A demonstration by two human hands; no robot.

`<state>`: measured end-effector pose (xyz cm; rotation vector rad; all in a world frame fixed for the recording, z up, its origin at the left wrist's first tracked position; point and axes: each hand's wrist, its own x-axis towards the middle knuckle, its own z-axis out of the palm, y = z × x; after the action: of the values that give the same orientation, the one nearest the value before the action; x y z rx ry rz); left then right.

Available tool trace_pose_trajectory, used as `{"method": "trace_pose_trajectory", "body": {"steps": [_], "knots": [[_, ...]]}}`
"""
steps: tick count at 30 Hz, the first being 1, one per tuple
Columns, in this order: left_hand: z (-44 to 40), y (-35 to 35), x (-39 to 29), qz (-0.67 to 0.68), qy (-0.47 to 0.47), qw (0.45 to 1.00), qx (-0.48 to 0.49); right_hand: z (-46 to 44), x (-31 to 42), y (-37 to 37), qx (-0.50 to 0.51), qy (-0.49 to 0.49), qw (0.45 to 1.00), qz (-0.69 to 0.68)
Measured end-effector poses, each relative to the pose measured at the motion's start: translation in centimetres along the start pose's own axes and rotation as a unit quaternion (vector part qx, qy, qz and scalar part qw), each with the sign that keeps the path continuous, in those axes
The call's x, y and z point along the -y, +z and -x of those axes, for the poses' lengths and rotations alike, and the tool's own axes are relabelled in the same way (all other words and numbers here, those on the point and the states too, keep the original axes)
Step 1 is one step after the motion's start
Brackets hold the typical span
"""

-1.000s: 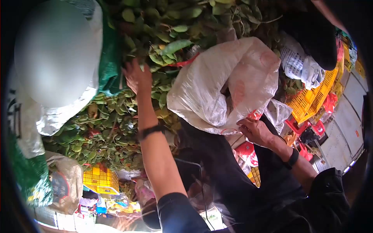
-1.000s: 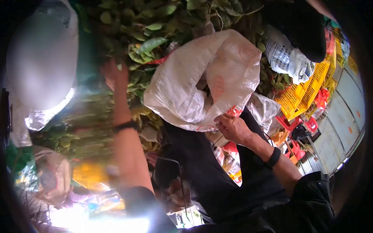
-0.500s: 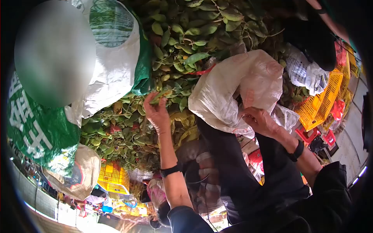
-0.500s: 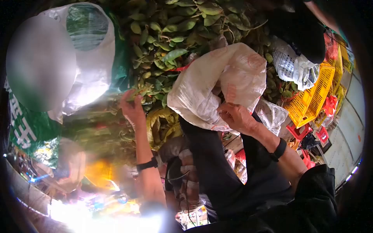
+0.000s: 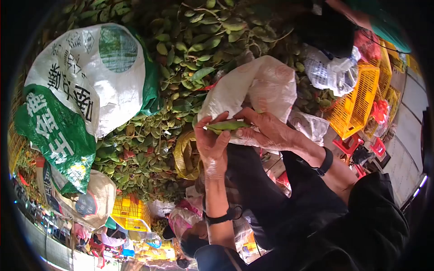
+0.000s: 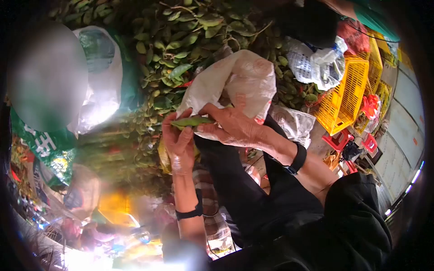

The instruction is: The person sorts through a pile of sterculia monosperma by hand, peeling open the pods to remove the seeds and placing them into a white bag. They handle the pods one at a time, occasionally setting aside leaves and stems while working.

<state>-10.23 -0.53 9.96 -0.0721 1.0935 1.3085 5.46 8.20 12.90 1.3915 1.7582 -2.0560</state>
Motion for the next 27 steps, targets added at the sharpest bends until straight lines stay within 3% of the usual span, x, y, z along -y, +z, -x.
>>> {"method": "trace_pose_trajectory", "body": {"steps": [2,4,5,6,8,10,12,13,14,16,18,20,22,24,26,27], "knots": [[1.6,1.5,2.8,0.035,-0.019,0.999,-0.004,2.0,-1.8,-0.2,-0.067,-0.034,0.997,-0.015],[2.9,2.9,5.7,0.074,-0.056,0.995,-0.045,4.3,-2.6,-1.5,-0.061,0.086,0.987,-0.12],[3.4,3.6,7.1,0.101,-0.078,0.991,-0.04,5.1,-3.8,-1.2,-0.122,0.089,0.98,-0.133],[3.9,4.7,8.4,0.104,-0.085,0.99,-0.038,5.6,-5.3,-1.2,-0.126,0.096,0.979,-0.132],[4.6,6.7,10.7,0.107,-0.111,0.987,-0.041,5.7,-9.1,-1.2,-0.234,0.194,0.948,-0.09],[4.5,6.6,13.4,0.096,-0.111,0.989,-0.034,5.8,-12.2,-1.0,-0.271,0.205,0.939,-0.055],[3.5,6.1,15.2,0.094,-0.176,0.98,-0.004,6.1,-13.8,-1.6,-0.283,0.185,0.94,0.055],[3.1,6.1,15.6,0.111,-0.199,0.974,-0.007,6.8,-13.9,-1.7,-0.286,0.118,0.939,0.151],[2.6,5.8,15.9,0.11,-0.197,0.974,-0.009,7.1,-14.4,-2.1,-0.284,0.116,0.94,0.15],[1.9,5.1,15.7,0.047,-0.345,0.937,-0.007,7.8,-13.9,-2.7,-0.246,0.024,0.941,0.232],[1.1,5.5,16.8,-0.031,-0.339,0.94,-0.027,8.0,-14.6,-3.4,-0.224,-0.008,0.939,0.26],[0.4,5.8,17.1,-0.215,-0.285,0.934,-0.024,8.2,-14.3,-3.9,-0.164,-0.038,0.933,0.319],[0.0,6.0,17.9,-0.246,-0.247,0.937,-0.033,7.8,-15.1,-3.9,-0.161,-0.042,0.933,0.318],[-1.0,4.9,19.8,-0.383,-0.104,0.917,0.035,7.4,-15.0,-3.8,-0.169,-0.017,0.923,0.346],[-1.7,4.4,20.9,-0.378,-0.091,0.921,0.023,6.5,-14.8,-3.6,-0.147,0.01,0.925,0.349],[-2.0,4.2,21.0,-0.437,-0.006,0.899,0.033,5.9,-14.9,-3.3,-0.132,-0.001,0.916,0.38]]}}
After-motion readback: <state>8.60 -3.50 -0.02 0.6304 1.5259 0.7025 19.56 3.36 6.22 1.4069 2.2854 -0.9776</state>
